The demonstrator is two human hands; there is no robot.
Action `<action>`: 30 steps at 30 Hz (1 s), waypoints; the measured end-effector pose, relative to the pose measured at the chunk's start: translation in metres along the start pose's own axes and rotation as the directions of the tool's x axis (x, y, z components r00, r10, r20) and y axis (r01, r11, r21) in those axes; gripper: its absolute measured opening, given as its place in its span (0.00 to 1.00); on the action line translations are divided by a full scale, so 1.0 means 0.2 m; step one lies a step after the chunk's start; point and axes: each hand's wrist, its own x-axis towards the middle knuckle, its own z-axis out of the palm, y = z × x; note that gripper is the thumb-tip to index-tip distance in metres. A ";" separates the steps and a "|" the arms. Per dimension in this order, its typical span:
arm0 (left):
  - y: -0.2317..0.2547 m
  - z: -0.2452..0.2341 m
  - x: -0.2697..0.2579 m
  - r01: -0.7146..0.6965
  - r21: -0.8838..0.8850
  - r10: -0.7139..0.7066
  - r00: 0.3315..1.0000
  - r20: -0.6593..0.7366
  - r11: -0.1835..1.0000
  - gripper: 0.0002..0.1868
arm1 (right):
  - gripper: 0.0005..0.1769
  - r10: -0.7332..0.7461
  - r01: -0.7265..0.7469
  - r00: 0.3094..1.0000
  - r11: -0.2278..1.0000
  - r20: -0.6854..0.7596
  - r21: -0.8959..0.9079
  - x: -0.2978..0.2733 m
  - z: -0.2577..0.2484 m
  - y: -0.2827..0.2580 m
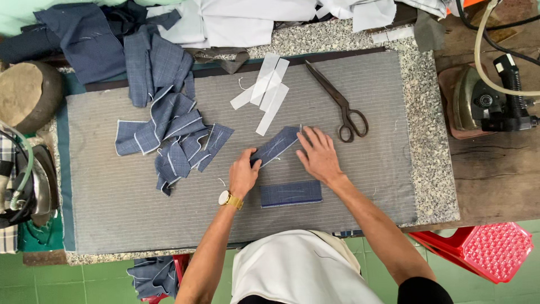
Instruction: The person uses shears to cut a white paper pattern into strips on a work table. They then arrange several pieces of blue denim fabric on the table, placing the cut paper strips on top of them. Finally, they pick up a white cloth and place it into a red basket.
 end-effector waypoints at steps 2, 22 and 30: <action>-0.02 0.02 -0.02 -0.017 -0.006 0.017 1.000 -0.024 1.000 0.20 | 0.30 0.026 -0.021 0.999 0.994 0.046 -0.105 -0.01 -0.08 -0.02; -0.18 0.08 -0.03 0.094 0.040 -0.090 0.991 -0.095 0.995 0.19 | 0.28 0.435 -0.434 0.890 0.900 0.133 -0.042 -0.05 -0.08 0.58; -0.18 0.04 -0.13 0.170 0.119 -0.171 0.985 -0.002 0.978 0.19 | 0.33 0.466 -0.632 0.698 0.043 0.544 0.774 -0.21 -0.33 0.40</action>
